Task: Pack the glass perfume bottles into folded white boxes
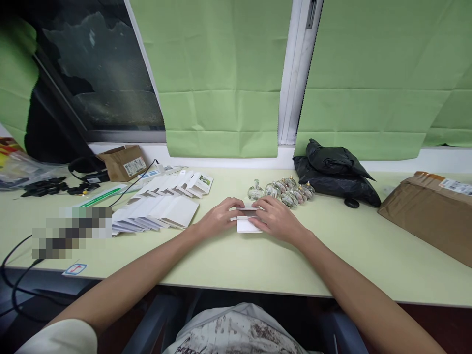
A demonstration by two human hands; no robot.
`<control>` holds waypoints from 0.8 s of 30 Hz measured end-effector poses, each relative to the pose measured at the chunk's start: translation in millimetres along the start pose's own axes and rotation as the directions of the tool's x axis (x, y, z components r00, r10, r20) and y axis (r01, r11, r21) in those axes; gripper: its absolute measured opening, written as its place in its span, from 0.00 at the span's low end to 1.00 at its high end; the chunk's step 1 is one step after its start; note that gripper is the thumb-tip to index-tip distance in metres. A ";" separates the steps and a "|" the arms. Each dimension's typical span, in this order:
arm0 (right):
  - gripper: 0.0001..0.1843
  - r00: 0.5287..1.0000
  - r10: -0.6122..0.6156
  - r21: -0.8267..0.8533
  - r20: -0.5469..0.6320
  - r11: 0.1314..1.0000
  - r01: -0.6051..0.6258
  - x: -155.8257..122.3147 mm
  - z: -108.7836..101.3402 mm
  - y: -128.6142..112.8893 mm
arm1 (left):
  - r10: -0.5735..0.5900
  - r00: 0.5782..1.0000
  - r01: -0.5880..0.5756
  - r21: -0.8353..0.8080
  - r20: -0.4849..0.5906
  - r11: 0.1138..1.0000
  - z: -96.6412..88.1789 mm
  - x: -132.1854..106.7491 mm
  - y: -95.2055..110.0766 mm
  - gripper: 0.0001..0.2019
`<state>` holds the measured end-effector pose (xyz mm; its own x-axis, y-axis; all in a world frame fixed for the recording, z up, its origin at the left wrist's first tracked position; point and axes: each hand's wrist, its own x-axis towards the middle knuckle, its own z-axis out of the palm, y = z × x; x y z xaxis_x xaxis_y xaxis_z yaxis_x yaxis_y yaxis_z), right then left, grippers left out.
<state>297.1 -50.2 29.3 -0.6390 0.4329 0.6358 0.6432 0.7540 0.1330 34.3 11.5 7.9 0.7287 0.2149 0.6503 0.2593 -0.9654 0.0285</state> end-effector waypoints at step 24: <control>0.24 0.892 0.416 0.340 -0.178 0.877 -0.341 -3.5 9.8 -5.7 | -0.643 0.753 0.570 -0.628 0.141 0.530 3.0 10.6 15.5 0.35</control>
<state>291.6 -51.1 18.8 -0.2271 0.6118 0.7578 0.6386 0.6810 -0.3584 47.9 -0.7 12.9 0.4717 0.8032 0.3640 0.1547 -0.4817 0.8626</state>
